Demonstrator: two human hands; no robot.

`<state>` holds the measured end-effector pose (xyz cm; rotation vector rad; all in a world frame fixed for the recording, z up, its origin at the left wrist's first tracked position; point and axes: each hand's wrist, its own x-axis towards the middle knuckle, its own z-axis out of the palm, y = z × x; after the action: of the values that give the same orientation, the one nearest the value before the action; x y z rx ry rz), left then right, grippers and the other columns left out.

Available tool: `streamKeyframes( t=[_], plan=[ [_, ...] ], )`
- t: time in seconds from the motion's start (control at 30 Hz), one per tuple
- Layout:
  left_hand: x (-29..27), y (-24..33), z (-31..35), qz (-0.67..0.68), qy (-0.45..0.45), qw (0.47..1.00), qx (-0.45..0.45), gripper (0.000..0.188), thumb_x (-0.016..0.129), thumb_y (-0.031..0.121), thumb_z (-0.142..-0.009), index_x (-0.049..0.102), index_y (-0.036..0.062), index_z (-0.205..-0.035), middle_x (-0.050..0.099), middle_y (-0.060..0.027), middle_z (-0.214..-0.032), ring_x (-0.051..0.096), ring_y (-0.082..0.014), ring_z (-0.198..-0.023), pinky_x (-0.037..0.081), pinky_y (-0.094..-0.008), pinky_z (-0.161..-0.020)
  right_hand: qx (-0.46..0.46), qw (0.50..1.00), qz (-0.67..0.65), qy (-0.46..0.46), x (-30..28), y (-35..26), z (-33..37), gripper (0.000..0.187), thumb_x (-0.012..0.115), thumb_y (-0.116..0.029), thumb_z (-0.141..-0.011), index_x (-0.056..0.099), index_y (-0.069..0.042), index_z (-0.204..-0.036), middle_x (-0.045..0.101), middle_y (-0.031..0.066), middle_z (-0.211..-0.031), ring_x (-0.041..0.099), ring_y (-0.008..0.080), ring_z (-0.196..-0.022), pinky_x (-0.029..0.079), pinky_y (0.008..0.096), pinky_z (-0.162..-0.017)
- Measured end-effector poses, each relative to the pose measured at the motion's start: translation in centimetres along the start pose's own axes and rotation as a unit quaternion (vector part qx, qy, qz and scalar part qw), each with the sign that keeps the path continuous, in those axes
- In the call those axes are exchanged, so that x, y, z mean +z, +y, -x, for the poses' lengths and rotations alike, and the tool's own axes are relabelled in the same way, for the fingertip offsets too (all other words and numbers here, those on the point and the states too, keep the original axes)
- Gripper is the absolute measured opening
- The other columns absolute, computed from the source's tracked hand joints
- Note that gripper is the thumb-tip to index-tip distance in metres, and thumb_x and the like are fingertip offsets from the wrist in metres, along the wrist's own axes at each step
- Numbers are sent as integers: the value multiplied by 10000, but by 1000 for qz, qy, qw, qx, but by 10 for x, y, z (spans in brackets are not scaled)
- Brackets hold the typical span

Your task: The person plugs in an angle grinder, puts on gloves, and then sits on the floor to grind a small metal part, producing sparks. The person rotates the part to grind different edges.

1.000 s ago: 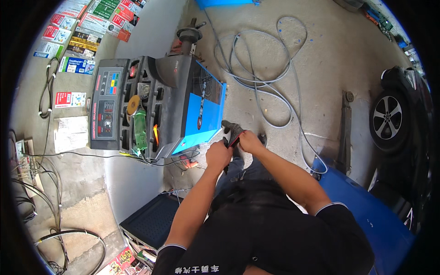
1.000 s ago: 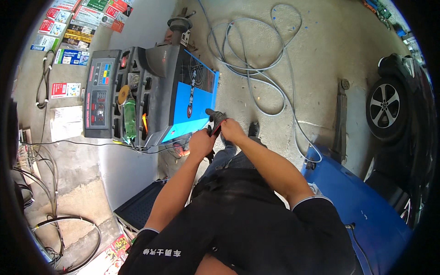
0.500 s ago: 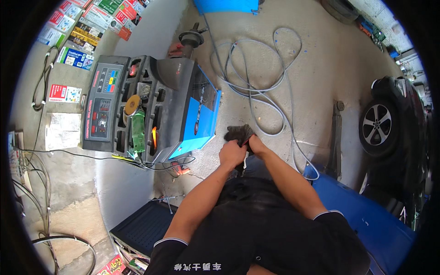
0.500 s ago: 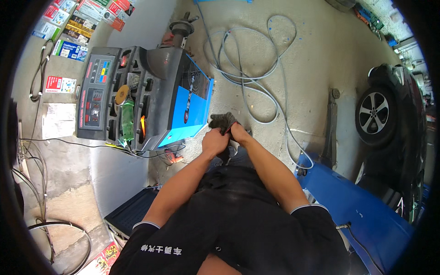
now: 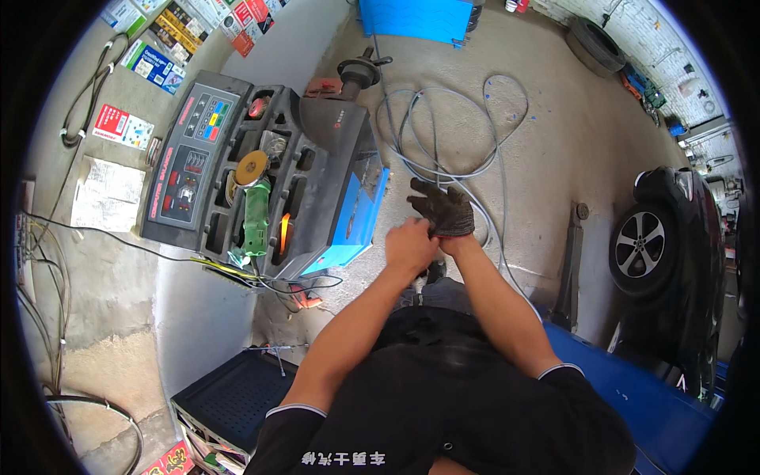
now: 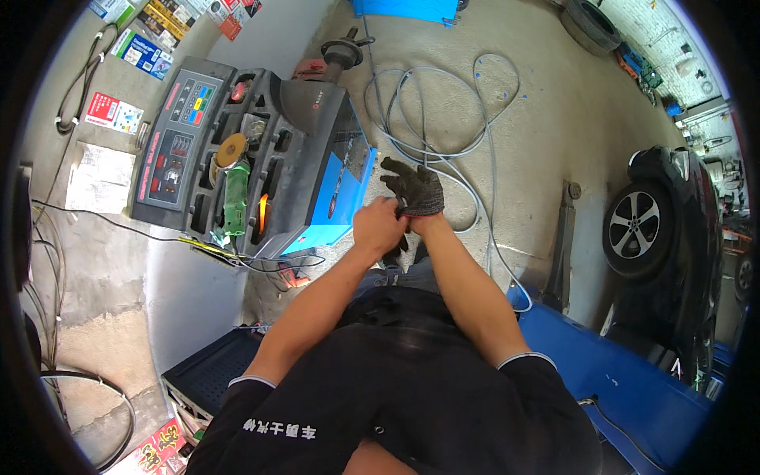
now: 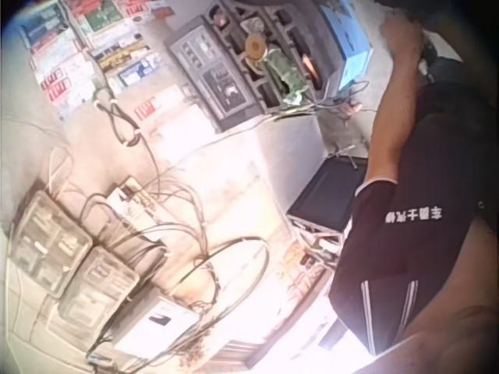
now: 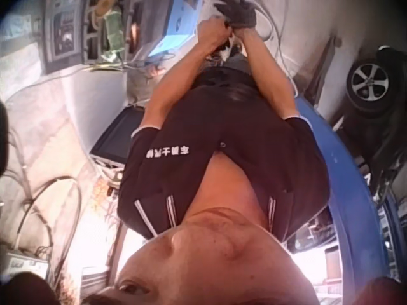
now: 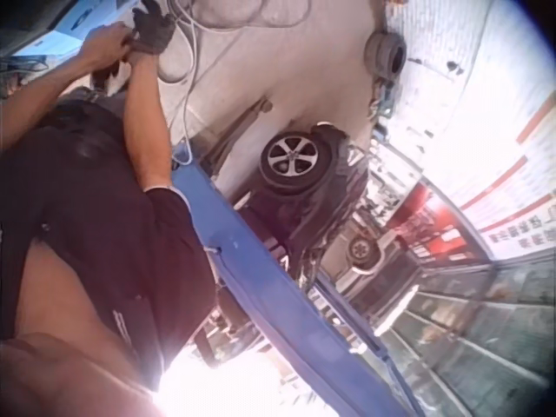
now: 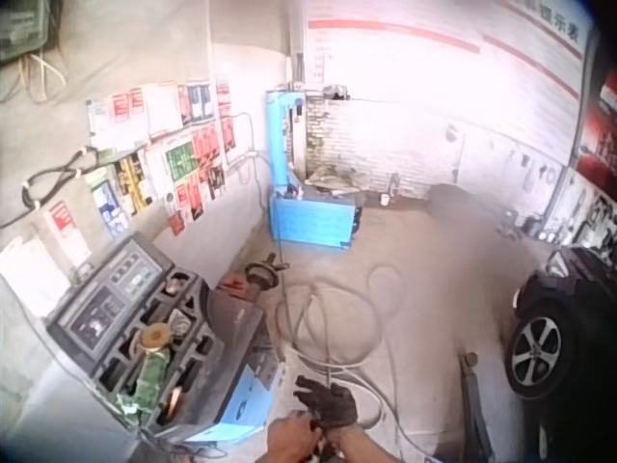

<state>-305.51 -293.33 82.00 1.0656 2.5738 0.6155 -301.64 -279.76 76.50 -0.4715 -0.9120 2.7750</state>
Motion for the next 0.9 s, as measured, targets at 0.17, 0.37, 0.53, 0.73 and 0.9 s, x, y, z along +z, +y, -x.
streamKeyframes(
  t=[0.17,0.37,0.53,0.73,0.9],
  plan=[
    [-7,-17,-21,70,-116,981,-141,321,706,379,-849,782,115,-1016,752,-182,-1030,725,-388,-950,578,-482,-861,-153,941,269,140,20,-16,-19,751,421,-630,-979,460,-107,-1516,445,111,-1599,469,306,-1423,320,508,-1209],
    [-32,17,-18,116,-202,967,-102,352,584,334,-847,780,82,-993,746,-215,-1041,696,-428,-1009,556,-499,-903,-88,963,-131,220,30,-46,-50,815,436,-755,-954,529,-129,-1466,392,145,-1634,431,299,-1459,195,562,-1254],
    [-36,11,-43,165,-218,958,-89,352,607,328,-832,758,42,-971,734,-237,-1000,690,-437,-975,552,-500,-884,-118,958,253,64,-28,-52,-65,670,396,-555,-1056,577,-41,-1446,543,158,-1533,489,245,-1417,182,436,-1249],
    [-53,-29,-63,153,-136,978,24,265,657,241,-838,765,55,-992,661,-186,-1054,648,-404,-972,513,-503,-892,-60,920,385,49,-30,-85,-67,402,513,-219,-1055,655,14,-1349,710,152,-1302,614,227,-1297,469,384,-1131],
    [-88,-34,-109,-17,-108,982,153,196,676,179,-780,799,95,-906,614,-128,-1067,598,-320,-1091,450,-438,-1008,90,921,378,18,17,-121,-106,376,628,-184,-999,684,-9,-1328,747,71,-1210,666,166,-1089,501,311,-987]
  ],
)
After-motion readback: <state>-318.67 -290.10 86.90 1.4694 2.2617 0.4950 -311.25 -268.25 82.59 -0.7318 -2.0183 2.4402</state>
